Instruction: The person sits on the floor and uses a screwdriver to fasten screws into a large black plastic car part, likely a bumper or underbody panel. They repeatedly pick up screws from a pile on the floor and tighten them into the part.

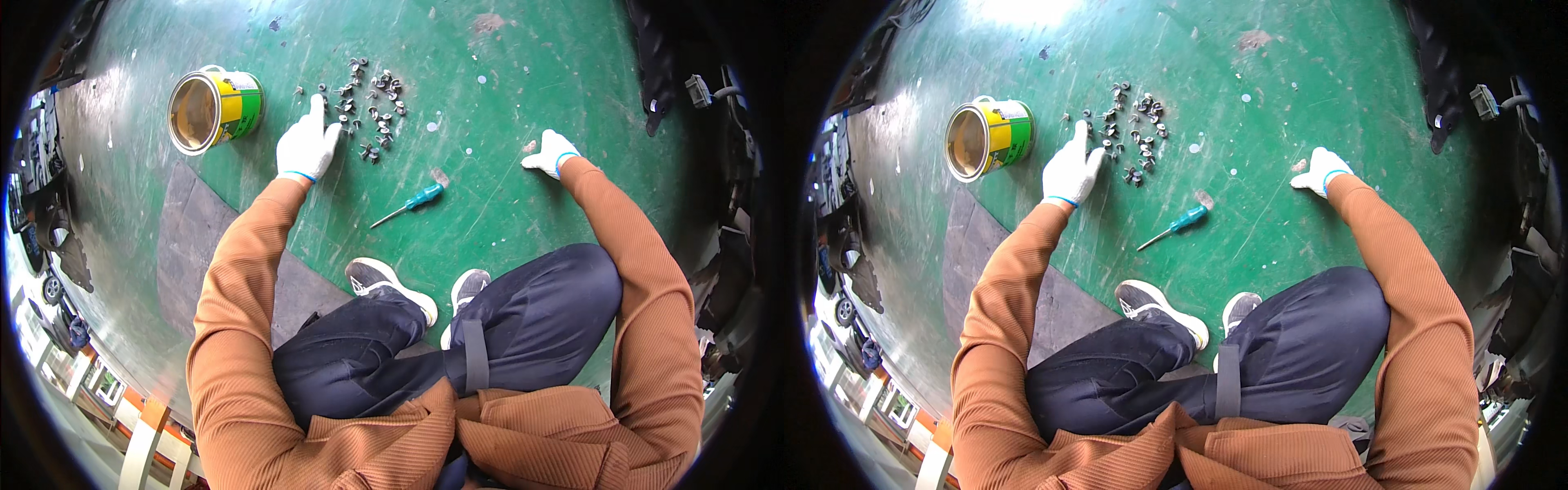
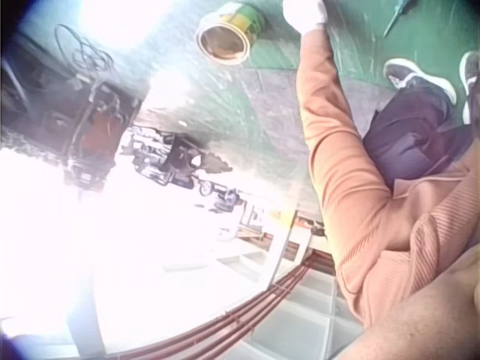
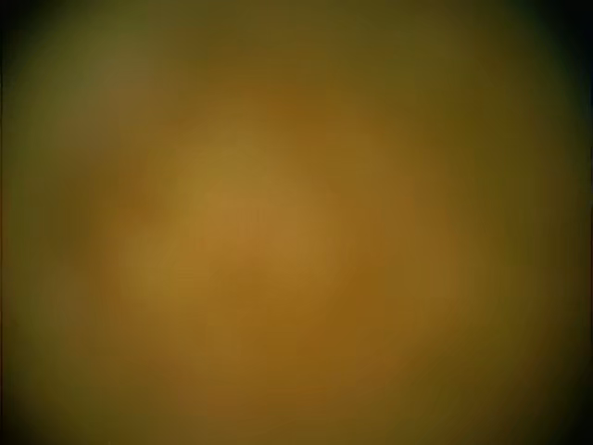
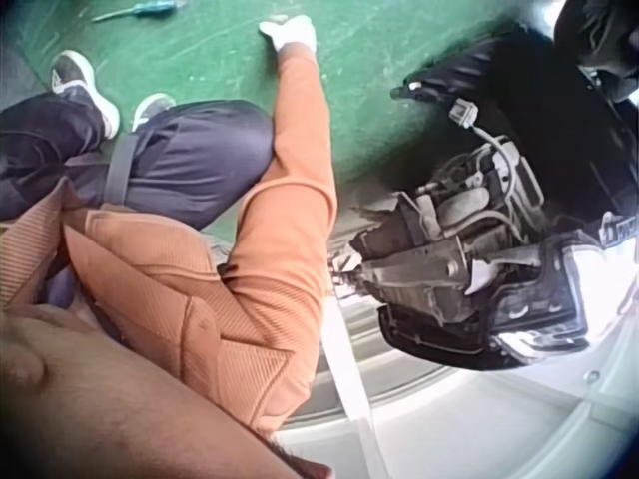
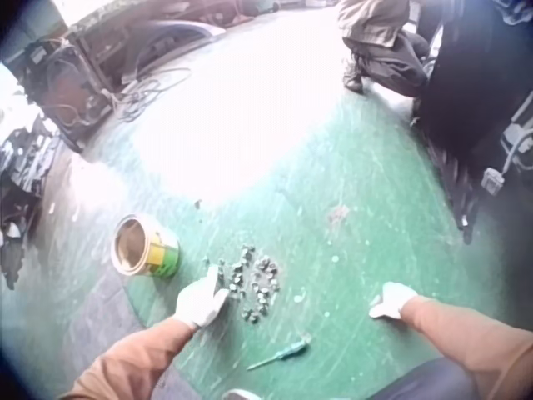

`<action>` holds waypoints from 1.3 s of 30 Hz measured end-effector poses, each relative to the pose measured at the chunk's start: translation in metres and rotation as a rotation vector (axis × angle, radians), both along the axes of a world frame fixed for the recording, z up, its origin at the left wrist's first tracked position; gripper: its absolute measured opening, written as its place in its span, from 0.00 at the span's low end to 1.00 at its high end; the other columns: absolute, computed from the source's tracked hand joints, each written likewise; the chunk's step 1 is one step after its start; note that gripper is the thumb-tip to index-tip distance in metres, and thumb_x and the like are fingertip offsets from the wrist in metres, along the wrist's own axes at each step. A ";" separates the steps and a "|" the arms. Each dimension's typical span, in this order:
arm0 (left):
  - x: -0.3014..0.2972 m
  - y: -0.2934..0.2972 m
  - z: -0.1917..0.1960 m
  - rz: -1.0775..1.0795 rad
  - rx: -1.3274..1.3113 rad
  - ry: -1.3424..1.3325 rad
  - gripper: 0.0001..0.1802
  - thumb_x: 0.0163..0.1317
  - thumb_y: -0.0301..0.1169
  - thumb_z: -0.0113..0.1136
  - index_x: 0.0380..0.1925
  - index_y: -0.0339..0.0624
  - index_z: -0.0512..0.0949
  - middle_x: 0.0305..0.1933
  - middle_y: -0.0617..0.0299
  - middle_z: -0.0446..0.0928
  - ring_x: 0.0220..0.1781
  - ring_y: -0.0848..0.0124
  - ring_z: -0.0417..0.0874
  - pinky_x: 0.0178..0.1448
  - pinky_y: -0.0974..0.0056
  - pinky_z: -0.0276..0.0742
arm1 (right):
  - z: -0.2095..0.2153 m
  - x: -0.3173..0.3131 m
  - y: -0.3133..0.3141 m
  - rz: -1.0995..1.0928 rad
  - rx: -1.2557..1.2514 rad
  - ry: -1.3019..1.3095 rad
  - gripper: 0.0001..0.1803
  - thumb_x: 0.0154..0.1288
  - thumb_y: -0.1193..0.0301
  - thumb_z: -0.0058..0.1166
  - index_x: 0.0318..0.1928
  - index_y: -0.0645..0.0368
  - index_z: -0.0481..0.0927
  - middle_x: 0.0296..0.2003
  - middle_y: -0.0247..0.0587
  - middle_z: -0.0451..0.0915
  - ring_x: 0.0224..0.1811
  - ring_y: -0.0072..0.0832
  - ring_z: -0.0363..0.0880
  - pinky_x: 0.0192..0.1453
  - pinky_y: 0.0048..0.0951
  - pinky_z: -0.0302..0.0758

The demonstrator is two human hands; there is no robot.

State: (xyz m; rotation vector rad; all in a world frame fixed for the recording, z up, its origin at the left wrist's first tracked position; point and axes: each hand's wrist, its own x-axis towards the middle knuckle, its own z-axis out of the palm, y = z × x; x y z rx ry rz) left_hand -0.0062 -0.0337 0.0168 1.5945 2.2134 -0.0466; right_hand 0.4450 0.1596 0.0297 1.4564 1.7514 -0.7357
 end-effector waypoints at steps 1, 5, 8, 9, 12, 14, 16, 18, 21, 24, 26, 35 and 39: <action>-0.010 -0.007 -0.006 -0.008 0.053 0.006 0.42 0.74 0.52 0.56 0.80 0.42 0.59 0.50 0.46 0.86 0.51 0.48 0.87 0.54 0.47 0.82 | 0.000 -0.002 0.000 0.004 -0.001 0.001 0.48 0.53 0.47 0.77 0.63 0.71 0.75 0.63 0.66 0.80 0.66 0.57 0.80 0.70 0.45 0.77; -0.020 -0.011 -0.002 0.055 0.020 -0.131 0.42 0.74 0.51 0.58 0.80 0.43 0.59 0.50 0.47 0.85 0.51 0.50 0.87 0.56 0.48 0.82 | -0.001 0.002 0.000 0.001 0.001 -0.006 0.48 0.53 0.47 0.77 0.63 0.71 0.75 0.62 0.66 0.80 0.66 0.57 0.80 0.70 0.45 0.77; -0.011 -0.016 0.004 -0.010 -0.012 -0.123 0.41 0.74 0.50 0.58 0.81 0.47 0.60 0.51 0.45 0.85 0.51 0.49 0.87 0.57 0.49 0.82 | -0.005 0.004 0.000 0.002 0.000 -0.008 0.48 0.53 0.48 0.77 0.63 0.71 0.75 0.62 0.66 0.80 0.66 0.56 0.80 0.70 0.45 0.77; -0.005 -0.017 0.008 -0.042 -0.043 -0.123 0.41 0.74 0.49 0.59 0.82 0.49 0.60 0.54 0.44 0.85 0.52 0.48 0.87 0.58 0.49 0.81 | -0.004 0.003 0.001 -0.003 -0.006 -0.011 0.48 0.53 0.48 0.77 0.63 0.71 0.75 0.62 0.67 0.80 0.66 0.56 0.80 0.70 0.45 0.77; 0.017 -0.020 0.014 -0.149 -0.084 -0.088 0.40 0.73 0.47 0.60 0.81 0.53 0.60 0.48 0.42 0.85 0.47 0.46 0.88 0.52 0.46 0.83 | -0.006 0.003 0.000 0.005 -0.002 -0.011 0.48 0.52 0.48 0.77 0.62 0.71 0.75 0.62 0.66 0.80 0.66 0.56 0.80 0.70 0.45 0.78; 0.028 -0.021 0.016 -0.176 -0.101 -0.101 0.41 0.72 0.45 0.61 0.82 0.53 0.59 0.47 0.42 0.85 0.45 0.46 0.88 0.50 0.47 0.84 | -0.007 0.004 0.000 0.007 0.003 -0.007 0.47 0.52 0.48 0.77 0.62 0.71 0.75 0.62 0.66 0.80 0.66 0.56 0.80 0.70 0.45 0.78; 0.032 -0.015 0.016 -0.158 -0.070 -0.104 0.41 0.73 0.45 0.60 0.82 0.53 0.59 0.47 0.42 0.85 0.45 0.47 0.88 0.51 0.47 0.84 | -0.006 0.004 0.000 0.000 0.002 -0.002 0.47 0.52 0.48 0.77 0.62 0.71 0.75 0.61 0.66 0.81 0.65 0.56 0.80 0.69 0.45 0.78; 0.028 -0.009 0.016 -0.088 -0.103 -0.084 0.41 0.73 0.49 0.58 0.82 0.53 0.58 0.50 0.44 0.85 0.48 0.47 0.88 0.53 0.47 0.83 | -0.004 0.002 0.001 -0.014 -0.011 -0.009 0.47 0.52 0.48 0.77 0.62 0.71 0.76 0.61 0.66 0.81 0.65 0.56 0.81 0.69 0.45 0.78; 0.012 0.010 0.024 0.088 -0.169 -0.086 0.44 0.75 0.58 0.52 0.82 0.48 0.57 0.58 0.44 0.85 0.56 0.46 0.87 0.61 0.48 0.81 | -0.004 0.003 0.000 -0.013 -0.004 -0.007 0.47 0.52 0.48 0.78 0.62 0.71 0.76 0.61 0.66 0.81 0.65 0.56 0.81 0.69 0.45 0.78; -0.012 0.003 0.008 0.084 -0.060 -0.005 0.45 0.75 0.59 0.50 0.82 0.43 0.57 0.55 0.42 0.86 0.53 0.47 0.89 0.57 0.48 0.83 | -0.003 0.002 0.000 -0.008 -0.001 0.001 0.47 0.52 0.49 0.78 0.62 0.72 0.76 0.61 0.67 0.81 0.65 0.56 0.80 0.70 0.45 0.78; -0.022 0.003 0.010 0.122 -0.092 0.017 0.42 0.76 0.55 0.50 0.82 0.48 0.56 0.54 0.44 0.86 0.53 0.48 0.89 0.57 0.47 0.83 | -0.002 0.002 -0.001 -0.007 -0.002 0.004 0.47 0.52 0.49 0.78 0.62 0.72 0.76 0.61 0.67 0.80 0.66 0.56 0.80 0.70 0.45 0.78; -0.030 -0.001 0.005 0.074 -0.094 0.000 0.37 0.77 0.49 0.47 0.82 0.53 0.58 0.52 0.44 0.86 0.51 0.48 0.89 0.56 0.46 0.82 | -0.006 0.004 0.001 0.003 -0.006 -0.008 0.47 0.52 0.49 0.78 0.62 0.72 0.76 0.61 0.67 0.81 0.65 0.57 0.81 0.69 0.45 0.78; -0.045 -0.006 0.002 0.103 -0.062 0.004 0.36 0.77 0.47 0.47 0.82 0.49 0.59 0.52 0.44 0.86 0.50 0.47 0.88 0.55 0.46 0.82 | -0.004 0.002 0.001 0.006 0.003 0.000 0.47 0.52 0.48 0.78 0.62 0.72 0.76 0.61 0.67 0.81 0.65 0.57 0.81 0.69 0.45 0.78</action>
